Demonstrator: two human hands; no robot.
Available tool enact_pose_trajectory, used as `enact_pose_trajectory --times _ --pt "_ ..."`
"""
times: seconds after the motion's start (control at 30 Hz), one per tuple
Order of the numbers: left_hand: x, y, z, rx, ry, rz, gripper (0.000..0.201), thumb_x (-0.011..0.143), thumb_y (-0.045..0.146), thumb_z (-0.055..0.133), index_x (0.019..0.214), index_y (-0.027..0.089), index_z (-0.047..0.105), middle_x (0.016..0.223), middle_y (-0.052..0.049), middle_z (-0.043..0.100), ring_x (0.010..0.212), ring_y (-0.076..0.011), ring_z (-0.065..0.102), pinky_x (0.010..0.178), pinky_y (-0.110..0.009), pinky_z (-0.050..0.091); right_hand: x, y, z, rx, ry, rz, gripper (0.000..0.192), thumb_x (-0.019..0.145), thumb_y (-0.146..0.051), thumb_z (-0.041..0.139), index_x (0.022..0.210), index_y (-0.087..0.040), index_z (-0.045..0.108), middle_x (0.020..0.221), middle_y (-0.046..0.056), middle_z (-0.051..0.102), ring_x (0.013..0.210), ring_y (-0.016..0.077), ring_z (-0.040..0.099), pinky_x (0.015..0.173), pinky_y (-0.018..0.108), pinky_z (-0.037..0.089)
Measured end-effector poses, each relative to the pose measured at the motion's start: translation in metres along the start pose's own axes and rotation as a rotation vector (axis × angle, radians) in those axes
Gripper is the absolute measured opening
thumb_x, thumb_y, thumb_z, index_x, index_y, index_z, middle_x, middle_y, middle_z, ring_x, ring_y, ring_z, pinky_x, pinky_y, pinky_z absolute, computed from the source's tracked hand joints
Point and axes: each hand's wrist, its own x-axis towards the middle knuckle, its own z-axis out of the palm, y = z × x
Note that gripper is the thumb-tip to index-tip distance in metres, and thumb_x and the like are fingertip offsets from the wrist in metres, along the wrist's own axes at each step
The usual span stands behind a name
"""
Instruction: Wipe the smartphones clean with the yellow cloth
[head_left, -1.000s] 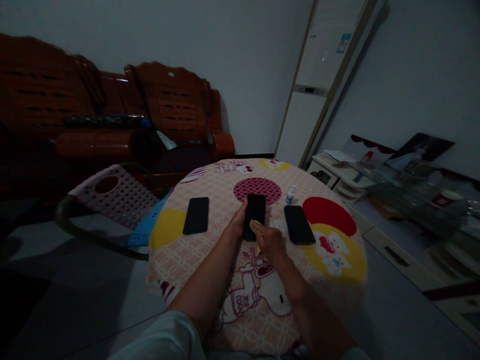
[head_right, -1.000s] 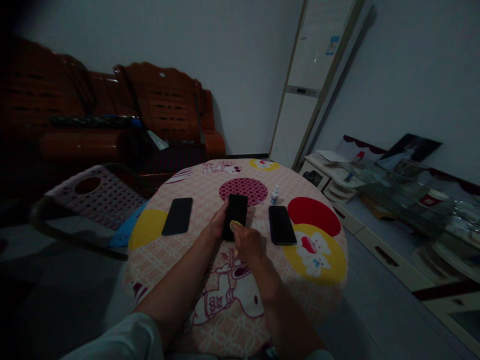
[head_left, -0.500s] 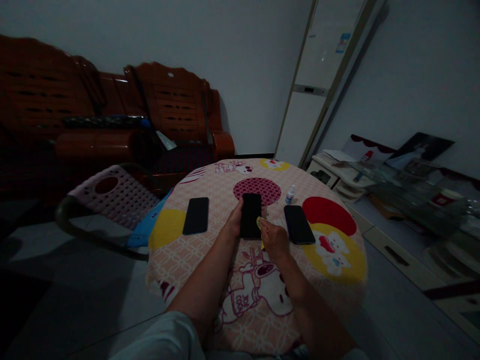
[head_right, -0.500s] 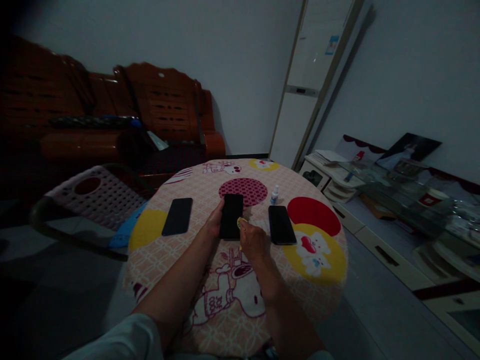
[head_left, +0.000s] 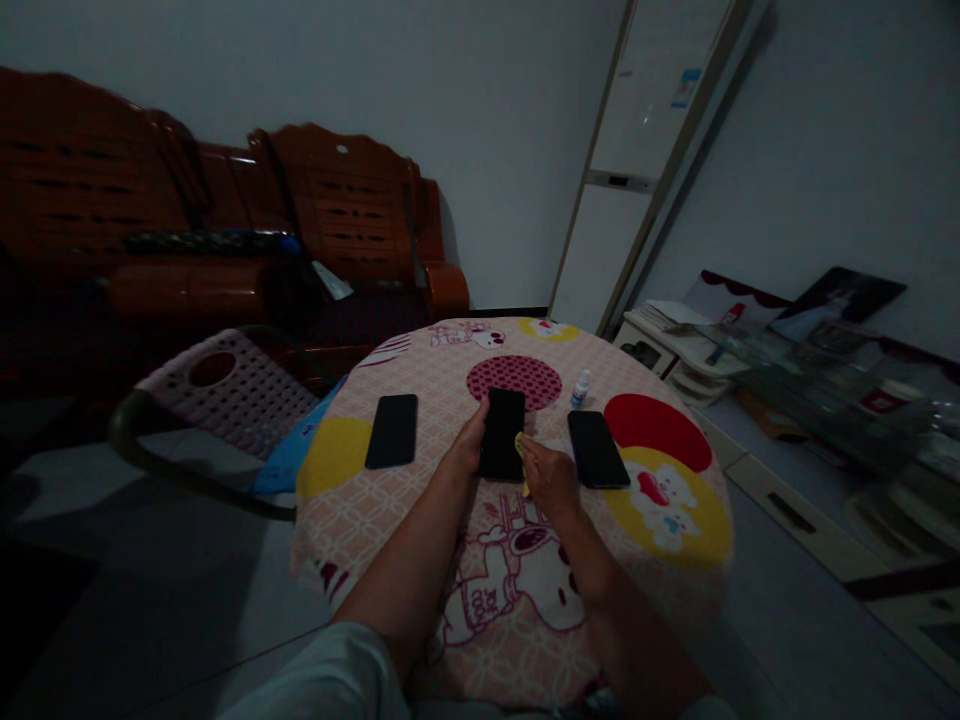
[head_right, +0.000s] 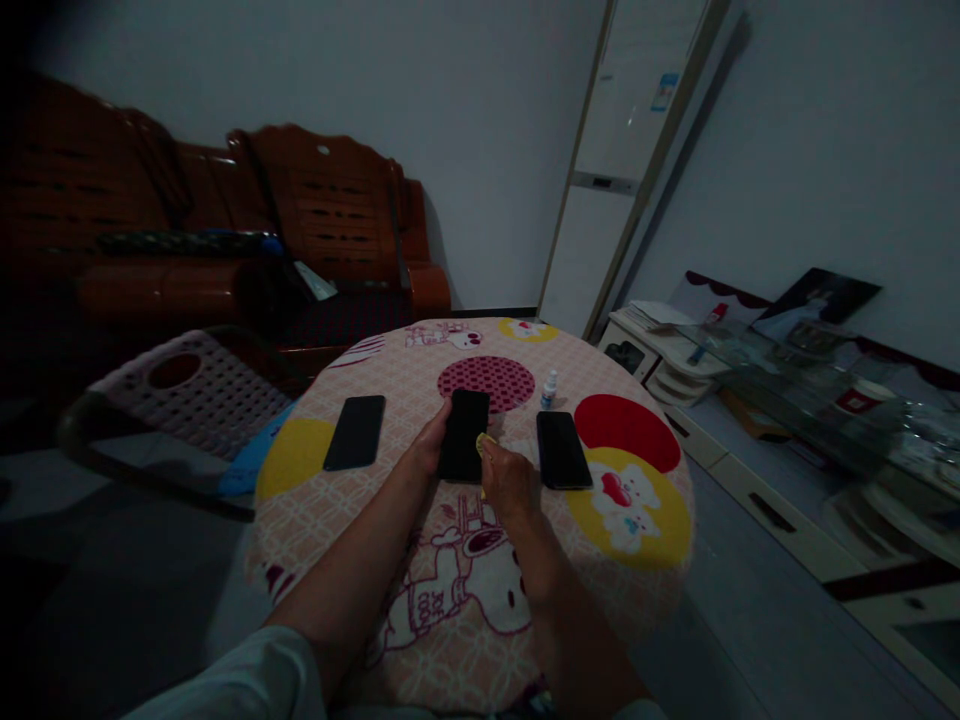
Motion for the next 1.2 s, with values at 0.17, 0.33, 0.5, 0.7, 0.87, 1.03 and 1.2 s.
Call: enact_pose_trajectory --times 0.17,0.33,0.5,0.7,0.87,1.03,1.2 --pt "-0.001 -0.002 0.004 0.037 0.008 -0.034 0.071 0.085 0.067 0.033 0.103 0.007 0.065 0.084 -0.016 0.070 0.069 -0.0251 0.067 0.071 -0.037 0.051 0.001 0.001 -0.002 0.020 0.047 0.010 0.033 0.091 -0.021 0.044 0.117 -0.023 0.064 0.097 0.006 0.074 0.080 0.0171 0.070 0.071 0.021 0.047" --pt "-0.001 -0.009 0.009 0.148 0.139 -0.045 0.056 0.083 0.062 0.047 0.093 0.010 0.066 0.078 -0.013 0.071 0.062 -0.0222 0.066 0.067 -0.034 0.052 0.004 0.013 0.002 0.036 0.123 0.043 0.034 0.093 -0.024 0.040 0.117 -0.021 0.065 0.101 0.008 0.073 0.085 0.0180 0.070 0.075 0.022 0.048" --pt "-0.003 -0.007 0.010 0.135 0.145 -0.055 0.060 0.085 0.064 0.040 0.095 0.011 0.066 0.075 -0.012 0.071 0.062 -0.0223 0.066 0.068 -0.034 0.052 0.003 0.007 0.002 0.022 0.066 0.024 0.032 0.091 -0.023 0.044 0.116 -0.024 0.064 0.100 0.006 0.074 0.081 0.0172 0.070 0.072 0.022 0.048" --pt "-0.001 -0.004 0.008 0.114 0.081 -0.073 0.071 0.085 0.069 0.029 0.097 0.009 0.066 0.078 -0.014 0.071 0.063 -0.0229 0.066 0.068 -0.035 0.051 -0.001 -0.006 -0.004 0.001 -0.022 -0.020 0.028 0.090 -0.023 0.049 0.112 -0.026 0.067 0.092 0.006 0.075 0.080 0.0173 0.070 0.070 0.021 0.046" --pt "0.003 -0.017 0.019 0.179 0.077 -0.139 0.069 0.082 0.072 0.034 0.091 0.011 0.065 0.074 -0.011 0.070 0.062 -0.0220 0.065 0.067 -0.034 0.051 0.004 0.010 0.000 0.059 0.119 0.042 0.031 0.091 -0.022 0.045 0.113 -0.023 0.067 0.097 0.007 0.074 0.081 0.0183 0.070 0.070 0.021 0.047" --pt "0.006 -0.030 0.032 0.262 0.105 -0.183 0.070 0.079 0.075 0.032 0.084 0.013 0.063 0.070 -0.008 0.068 0.058 -0.0191 0.063 0.062 -0.031 0.051 0.007 0.023 0.004 0.096 0.217 0.092 0.033 0.090 -0.025 0.044 0.113 -0.018 0.068 0.098 0.010 0.074 0.079 0.0206 0.071 0.070 0.024 0.050" --pt "0.006 -0.024 0.031 0.237 0.084 -0.143 0.083 0.075 0.082 0.022 0.083 0.012 0.065 0.066 -0.010 0.066 0.056 -0.0194 0.062 0.057 -0.029 0.049 0.001 0.008 0.004 0.190 0.099 -0.064 0.031 0.089 -0.024 0.048 0.112 -0.021 0.068 0.104 0.009 0.072 0.090 0.0217 0.070 0.077 0.026 0.052"
